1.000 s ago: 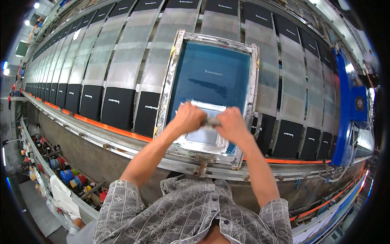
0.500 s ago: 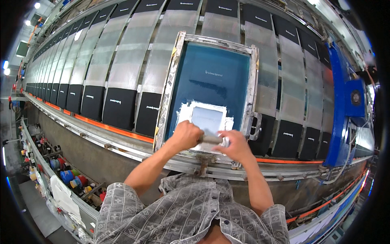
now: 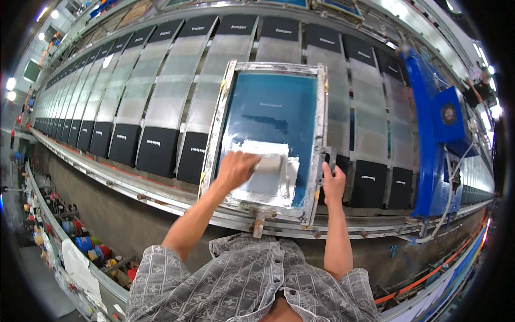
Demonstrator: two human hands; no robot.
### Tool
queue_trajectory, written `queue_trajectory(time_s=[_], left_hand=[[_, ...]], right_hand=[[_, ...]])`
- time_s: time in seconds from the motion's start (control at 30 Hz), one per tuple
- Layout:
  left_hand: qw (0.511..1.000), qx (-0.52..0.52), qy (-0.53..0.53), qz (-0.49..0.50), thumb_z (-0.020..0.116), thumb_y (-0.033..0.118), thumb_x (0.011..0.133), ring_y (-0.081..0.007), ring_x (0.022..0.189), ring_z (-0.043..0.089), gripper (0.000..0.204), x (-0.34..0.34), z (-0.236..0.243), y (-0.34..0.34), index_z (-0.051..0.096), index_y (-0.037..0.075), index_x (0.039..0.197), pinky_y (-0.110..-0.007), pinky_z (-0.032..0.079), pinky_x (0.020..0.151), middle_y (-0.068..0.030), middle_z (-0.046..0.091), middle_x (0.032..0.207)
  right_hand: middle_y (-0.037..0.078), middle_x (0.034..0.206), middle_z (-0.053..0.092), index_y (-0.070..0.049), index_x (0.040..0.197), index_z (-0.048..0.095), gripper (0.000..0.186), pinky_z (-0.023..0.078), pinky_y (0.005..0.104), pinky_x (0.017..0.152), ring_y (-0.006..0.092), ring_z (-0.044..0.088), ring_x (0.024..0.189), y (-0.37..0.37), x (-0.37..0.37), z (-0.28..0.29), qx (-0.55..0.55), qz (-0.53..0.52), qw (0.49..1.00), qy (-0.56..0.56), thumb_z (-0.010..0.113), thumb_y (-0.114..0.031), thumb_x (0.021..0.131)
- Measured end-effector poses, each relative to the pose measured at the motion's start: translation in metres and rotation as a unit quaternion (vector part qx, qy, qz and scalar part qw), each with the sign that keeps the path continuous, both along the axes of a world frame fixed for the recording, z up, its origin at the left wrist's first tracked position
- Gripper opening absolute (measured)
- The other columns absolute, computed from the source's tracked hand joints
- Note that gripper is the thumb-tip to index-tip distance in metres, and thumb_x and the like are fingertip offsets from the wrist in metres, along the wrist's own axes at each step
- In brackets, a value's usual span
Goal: The person uses a squeegee to pull white ink across a screen-printing frame mounted on a conveyor. The person repeatedly wipes the squeegee and repositions the frame while applying ink in short strokes.
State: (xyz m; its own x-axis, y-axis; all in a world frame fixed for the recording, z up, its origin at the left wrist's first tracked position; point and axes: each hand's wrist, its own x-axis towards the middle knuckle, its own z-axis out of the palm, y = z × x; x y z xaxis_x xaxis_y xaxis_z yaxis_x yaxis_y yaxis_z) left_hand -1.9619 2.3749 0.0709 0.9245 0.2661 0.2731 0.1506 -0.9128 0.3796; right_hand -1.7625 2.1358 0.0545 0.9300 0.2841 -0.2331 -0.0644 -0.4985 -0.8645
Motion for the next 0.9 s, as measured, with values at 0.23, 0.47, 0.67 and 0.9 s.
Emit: queue_trajectory(time_s=[0.23,0.47,0.67,0.9], left_hand=[[0.999,0.017,-0.028,0.044,0.071,0.001,0.051,-0.0237,0.082,0.059,0.055,-0.095,0.047,-0.059,0.068,0.011,0.105,-0.037,0.046,0.075,-0.0018,0.069,0.106],[0.744,-0.468,-0.322,0.35,0.079,0.026,0.082,-0.0173,0.097,0.059,0.044,-0.058,0.107,-0.054,0.062,0.0,0.113,-0.031,0.044,0.086,-0.0071,0.066,0.108],[0.52,-0.62,-0.498,0.312,0.074,0.051,0.08,-0.0207,0.126,0.043,0.079,-0.088,0.148,-0.009,0.044,0.013,0.142,-0.036,0.041,0.094,-0.0013,0.045,0.143],[0.468,-0.57,-0.61,0.29,0.063,0.022,0.092,-0.0173,0.122,0.049,0.059,-0.159,0.159,0.029,0.04,0.033,0.146,-0.025,0.052,0.082,0.0028,0.034,0.152]], right_hand=[[0.005,0.067,0.059,0.004,0.085,0.065,0.041,0.043,0.0335,0.057,0.012,0.051,0.062,0.03,-0.009,0.008,0.036,0.058,0.997,-0.041,0.069,-0.038,0.086],[-0.003,0.084,0.06,-0.005,0.098,0.066,0.018,0.042,0.0299,0.067,0.0089,0.052,0.076,0.008,0.003,0.019,0.218,0.01,0.949,0.227,0.064,-0.021,0.091],[0.006,0.092,0.062,0.005,0.106,0.058,0.033,0.046,0.0316,0.07,0.0142,0.057,0.081,0.066,0.066,0.0,0.343,-0.047,0.913,0.215,0.07,-0.019,0.086],[0.006,0.092,0.062,-0.004,0.112,0.054,0.037,0.052,0.0396,0.062,0.0196,0.062,0.08,0.176,0.177,0.008,0.393,-0.084,0.894,0.2,0.072,-0.021,0.084]])
